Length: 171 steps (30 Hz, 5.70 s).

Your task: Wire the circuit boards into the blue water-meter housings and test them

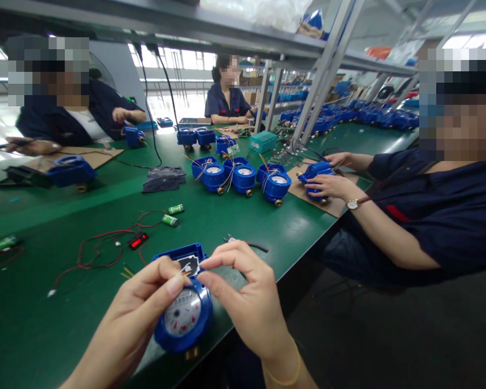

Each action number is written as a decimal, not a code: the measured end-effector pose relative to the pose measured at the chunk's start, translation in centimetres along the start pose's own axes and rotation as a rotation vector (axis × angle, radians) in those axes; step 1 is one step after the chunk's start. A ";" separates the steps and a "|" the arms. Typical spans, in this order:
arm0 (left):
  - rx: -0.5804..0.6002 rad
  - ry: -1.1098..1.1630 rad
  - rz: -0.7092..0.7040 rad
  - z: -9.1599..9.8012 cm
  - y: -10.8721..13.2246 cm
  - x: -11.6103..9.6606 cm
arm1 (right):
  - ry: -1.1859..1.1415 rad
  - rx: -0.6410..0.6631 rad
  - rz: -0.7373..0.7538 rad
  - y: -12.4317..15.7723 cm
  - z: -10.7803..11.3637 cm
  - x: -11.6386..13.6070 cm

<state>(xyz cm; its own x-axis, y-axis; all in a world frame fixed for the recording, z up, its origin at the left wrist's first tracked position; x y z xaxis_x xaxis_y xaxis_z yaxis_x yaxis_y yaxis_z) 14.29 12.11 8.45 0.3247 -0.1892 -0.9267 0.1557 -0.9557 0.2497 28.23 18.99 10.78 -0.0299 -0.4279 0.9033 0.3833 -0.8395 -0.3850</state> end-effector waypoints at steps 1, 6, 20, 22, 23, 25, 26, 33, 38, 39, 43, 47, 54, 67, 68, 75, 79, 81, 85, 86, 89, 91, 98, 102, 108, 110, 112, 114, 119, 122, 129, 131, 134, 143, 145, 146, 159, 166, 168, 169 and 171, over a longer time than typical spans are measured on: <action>0.012 0.012 0.008 0.0 0.0 0.0 | -0.020 0.015 -0.008 0.0 -0.2 -0.1; 0.055 0.027 0.014 -0.1 -0.1 0.0 | -0.082 0.051 -0.023 -0.1 -0.9 0.0; 0.047 0.017 -0.004 -0.3 0.0 -0.1 | -0.059 0.022 0.021 -0.1 -1.4 0.3; 0.033 0.012 -0.021 -0.3 0.1 -0.2 | -0.056 0.017 0.016 -0.1 -1.4 0.4; 0.027 0.010 -0.031 -0.3 0.1 -0.2 | -0.055 0.017 0.016 -0.1 -1.3 0.4; 0.012 0.008 -0.042 -0.2 0.1 -0.2 | -0.051 0.022 0.016 0.0 -1.2 0.5; 0.013 0.009 -0.041 -0.2 0.1 -0.2 | -0.050 0.027 0.019 0.0 -1.1 0.5; 0.003 0.049 0.031 -0.6 0.3 -0.5 | -0.127 -0.017 -0.003 0.0 -0.3 -0.2; 0.054 0.120 0.083 -0.7 0.2 -0.4 | -0.147 0.007 0.016 -0.3 -0.6 -1.1; 0.076 0.129 0.087 -0.7 0.2 -0.3 | -0.168 0.030 0.029 -0.4 -0.8 -1.2; 0.164 0.145 0.098 -0.7 -0.1 -0.1 | -0.239 0.081 0.066 -0.3 -1.3 -1.2; 0.175 0.156 0.113 -0.6 -0.2 -0.2 | -0.250 0.090 0.086 -0.4 -1.5 -1.0; 0.245 0.096 0.097 -0.5 -0.2 -0.2 | -0.322 0.198 -0.008 -0.5 -2.2 -0.8; 0.209 0.191 0.166 -0.4 -0.2 -0.1 | -0.566 0.110 -0.144 -0.6 -1.9 -2.8; 0.201 0.196 0.172 -0.3 -0.3 -0.1 | -0.557 0.132 -0.138 -0.6 -2.1 -2.9; 0.213 0.234 0.197 -0.3 -0.4 0.0 | -0.488 0.114 -0.056 -0.8 -3.0 -2.5; 0.230 0.220 0.198 -0.2 -0.4 0.0 | -0.504 0.098 -0.029 -1.0 -3.0 -2.1; 0.235 0.200 0.195 -0.2 -0.3 0.0 | -0.497 0.102 -0.016 -1.1 -3.1 -1.9; 0.246 0.170 0.205 -0.2 -0.4 0.0 | -0.464 0.136 0.018 -1.1 -2.9 -1.8; 0.257 0.168 0.211 -0.3 -0.4 0.0 | -0.448 0.160 0.032 -1.2 -2.8 -1.7; 0.275 0.158 0.216 -0.2 -0.5 0.1 | -0.351 0.260 0.070 -1.4 -2.2 -1.3; 0.286 0.143 0.212 -0.1 -0.5 0.1 | -0.257 0.338 0.084 -1.7 -1.7 -0.9; 0.313 0.161 0.242 -0.4 -0.3 0.2 | -0.370 0.223 0.062 -2.7 1.4 -0.4; 0.271 0.163 0.248 -0.2 -0.3 0.5 | -0.440 0.102 0.026 -2.3 1.8 -1.9; 0.276 0.135 0.225 -0.2 -0.3 0.7 | -0.460 0.256 0.010 -1.2 -0.7 -2.3; 0.281 0.138 0.225 -0.2 -0.3 0.7 | -0.458 0.267 0.009 -1.2 -1.1 -2.1; 0.295 0.134 0.217 -0.2 -0.4 0.6 | -0.452 0.278 0.020 -1.3 -1.2 -1.9; 0.310 0.126 0.206 -0.1 -0.4 0.6 | -0.433 0.286 0.039 -1.4 -1.2 -1.6; 0.345 0.111 0.193 -0.1 -0.4 0.5 | -0.365 0.314 0.065 -1.6 -1.2 -1.1; 0.356 0.110 0.178 -0.2 -0.3 0.2 | -0.333 0.332 0.055 -1.7 -1.2 -0.9; 0.368 0.043 0.137 -0.3 -0.3 0.0 | -0.406 0.423 -0.037 -1.6 -1.4 -1.1; 0.363 0.012 0.116 -0.2 -0.2 -0.1 | -0.485 0.438 -0.083 -1.5 -1.5 -1.4; 0.358 0.058 0.135 -0.3 -0.1 0.0 | -0.654 0.327 -0.104 -1.8 -0.8 -1.9; 0.334 0.116 0.162 -0.3 -0.3 0.3 | -0.568 0.264 -0.081 -1.6 -0.6 -2.4; 0.328 0.100 0.149 -0.1 -0.4 0.3 | -0.548 0.284 -0.076 -1.5 -1.1 -2.2; 0.327 0.092 0.143 -0.1 -0.4 0.3 | -0.544 0.296 -0.076 -1.4 -1.3 -2.2; 0.346 0.045 0.131 -0.3 -0.1 0.0 | -0.481 0.328 -0.049 -1.5 -1.6 -1.2; 0.357 0.042 0.130 -0.3 -0.1 -0.2 | -0.615 0.265 0.002 -1.9 -0.8 -1.7; 0.350 0.083 0.147 -0.4 -0.1 -0.1 | -0.629 0.161 0.015 -2.1 -0.1 -2.2; 0.345 0.099 0.156 -0.4 -0.2 -0.1 | -0.613 0.137 0.007 -2.1 0.0 -2.4; 0.341 0.114 0.173 -0.4 -0.2 0.0 | -0.574 0.154 -0.032 -2.0 -0.2 -2.7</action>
<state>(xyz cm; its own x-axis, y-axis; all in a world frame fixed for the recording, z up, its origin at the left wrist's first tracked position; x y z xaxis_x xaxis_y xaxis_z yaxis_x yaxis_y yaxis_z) 14.68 12.39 8.53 0.4239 -0.3463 -0.8369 -0.2225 -0.9355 0.2744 27.34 21.79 9.10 0.4434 -0.1178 0.8886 0.5214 -0.7725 -0.3626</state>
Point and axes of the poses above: each hand's wrist, its own y-axis away from the middle knuckle, its own z-axis out of the back of the hand, x = y × z, the point moved 5 cm from there along -y, towards the middle knuckle, and after that the axes turned 3 degrees about y, right-handed, at the moved point
